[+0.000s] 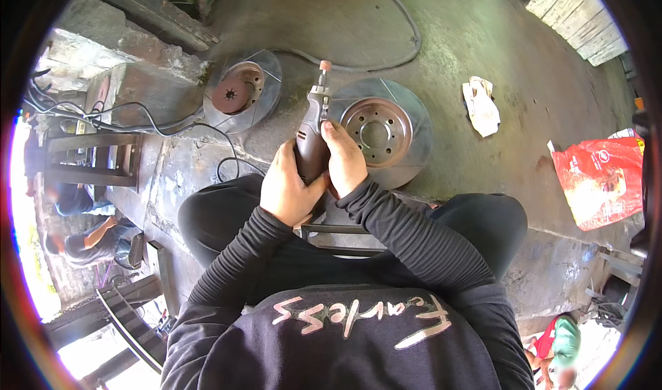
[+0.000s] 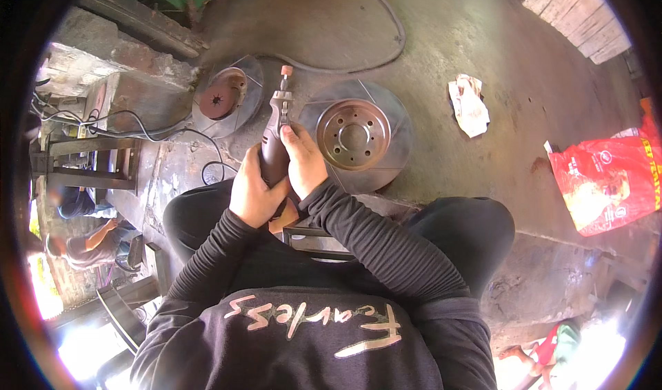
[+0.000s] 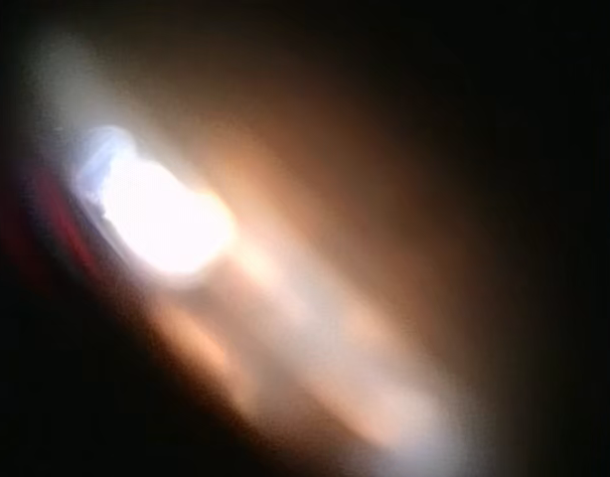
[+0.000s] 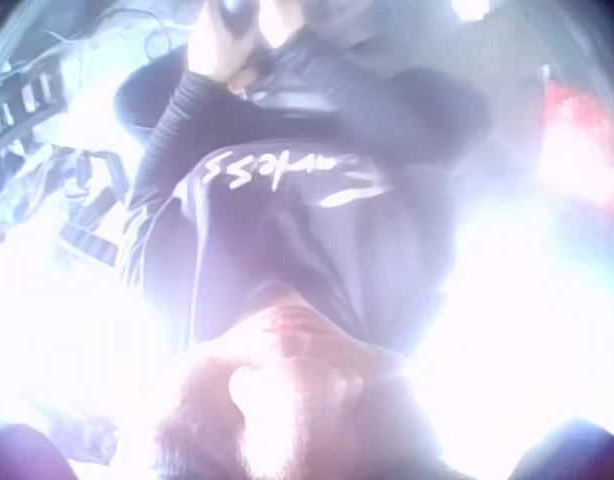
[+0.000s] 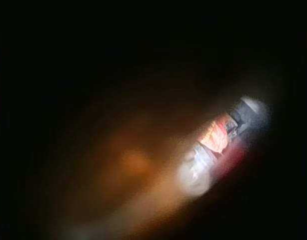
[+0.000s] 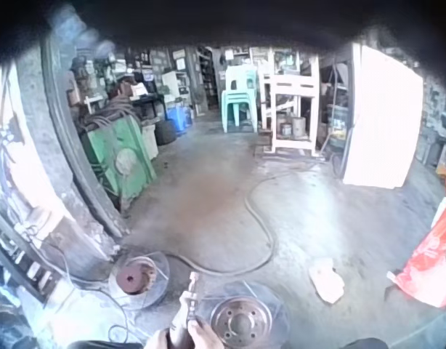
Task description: The person uses a rotary tool to grind the surface of a brake disc, then wipes it with a cloth. They repeat the grinding and wiping on the same disc and later on a second disc, handling each disc one at a time.
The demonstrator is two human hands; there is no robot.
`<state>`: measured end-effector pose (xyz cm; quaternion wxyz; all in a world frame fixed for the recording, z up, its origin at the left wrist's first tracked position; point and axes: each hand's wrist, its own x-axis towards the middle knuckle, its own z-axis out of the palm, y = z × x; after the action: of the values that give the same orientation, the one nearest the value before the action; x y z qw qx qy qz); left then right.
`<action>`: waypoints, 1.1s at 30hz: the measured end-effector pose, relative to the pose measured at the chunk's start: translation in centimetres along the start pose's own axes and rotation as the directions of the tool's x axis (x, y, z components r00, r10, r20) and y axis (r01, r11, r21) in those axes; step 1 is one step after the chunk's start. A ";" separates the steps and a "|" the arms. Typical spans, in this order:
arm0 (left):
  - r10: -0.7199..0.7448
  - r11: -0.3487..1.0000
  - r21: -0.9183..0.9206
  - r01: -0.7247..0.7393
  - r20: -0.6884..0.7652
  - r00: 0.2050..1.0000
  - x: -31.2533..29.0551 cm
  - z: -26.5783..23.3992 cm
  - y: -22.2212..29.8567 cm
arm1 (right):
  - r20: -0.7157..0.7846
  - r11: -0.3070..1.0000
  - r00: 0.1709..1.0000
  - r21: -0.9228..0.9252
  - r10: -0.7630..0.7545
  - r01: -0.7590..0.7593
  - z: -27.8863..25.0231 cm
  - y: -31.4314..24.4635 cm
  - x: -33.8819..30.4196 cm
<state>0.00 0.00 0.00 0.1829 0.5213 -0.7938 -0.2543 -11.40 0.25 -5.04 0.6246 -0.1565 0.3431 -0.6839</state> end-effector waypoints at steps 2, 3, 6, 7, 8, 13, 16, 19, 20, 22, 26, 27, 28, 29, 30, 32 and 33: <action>0.025 1.000 -0.001 -0.025 0.028 0.999 -0.4 0.1 -0.6 | -0.052 0.996 0.999 -0.090 -0.008 0.003 0.3 -0.2 -0.5; 0.071 0.997 0.006 -0.072 0.025 0.997 -0.5 0.5 -0.7 | -0.060 0.995 0.998 -0.097 -0.014 0.008 -0.2 0.0 -0.6; 0.154 0.988 0.015 -0.156 0.081 0.985 -0.2 0.9 -0.7 | -0.110 0.989 0.993 -0.147 -0.048 0.031 -2.4 0.7 0.4; 0.175 0.984 -0.005 -0.176 0.151 0.973 -0.1 0.6 -0.4 | -0.101 0.916 0.974 -0.372 -0.201 0.150 -3.5 1.3 1.0; 0.176 0.984 -0.018 -0.176 0.214 0.961 0.1 0.3 -0.1 | -0.145 0.921 0.977 -0.378 -0.156 0.091 -4.7 1.7 1.6; 0.201 0.971 0.015 -0.237 0.477 0.855 1.6 -3.7 0.9 | -0.186 0.984 0.969 -0.032 0.165 -0.174 -4.7 -2.1 -0.2; 0.286 0.948 0.002 -0.319 0.440 0.851 3.7 -5.1 -0.3 | -0.343 0.968 0.911 -0.021 0.228 -0.250 -5.3 -4.7 -1.1; 0.268 0.954 0.036 -0.296 0.331 0.905 7.4 -4.4 -2.3 | -0.429 0.969 0.880 -0.042 0.204 -0.245 -7.0 -6.3 -1.6; 0.201 0.980 -0.052 -0.195 0.314 0.928 8.2 -4.0 -3.0 | -0.482 0.967 0.852 -0.039 0.203 -0.253 -6.8 -6.5 -1.8; 0.061 0.964 -0.265 0.022 0.301 0.952 9.5 -1.8 -4.5 | -0.456 0.957 0.869 -0.106 0.194 -0.269 -8.4 -7.3 -2.4; -0.138 0.925 -0.303 0.227 0.289 0.947 8.9 5.2 -8.8 | -0.437 0.921 0.830 -0.008 0.348 -0.390 -8.7 -9.3 -3.6; -0.156 0.953 -0.211 0.215 0.267 0.951 8.7 6.2 -9.1 | -0.396 0.912 0.834 0.025 0.384 -0.409 -9.1 -9.5 -3.7; -0.205 0.930 -0.226 0.289 0.331 0.921 8.5 7.0 -9.5 | -0.382 0.905 0.853 -0.084 0.356 -0.416 -9.3 -9.4 -3.7; -0.245 0.897 -0.249 0.365 0.409 0.879 8.4 7.6 -9.8 | -0.362 0.888 0.871 -0.193 0.331 -0.417 -9.3 -9.3 -3.7; -0.281 0.858 -0.258 0.443 0.486 0.828 8.1 7.9 -9.9 | -0.337 0.862 0.888 -0.293 0.312 -0.414 -9.4 -8.9 -3.6; -0.306 0.758 -0.366 0.540 0.531 0.790 7.3 9.3 -10.7 | -0.309 0.820 0.899 -0.393 0.310 -0.417 -9.8 -8.1 -2.5; -0.299 0.728 -0.399 0.558 0.548 0.782 7.2 9.9 -11.1 | -0.300 0.793 0.903 -0.444 0.307 -0.417 -10.1 -7.7 -2.0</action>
<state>-0.12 -8.13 -14.39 0.0691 0.5483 -0.5612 -0.6162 -23.31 4.82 -6.75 0.6423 -0.1691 0.5958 -0.4515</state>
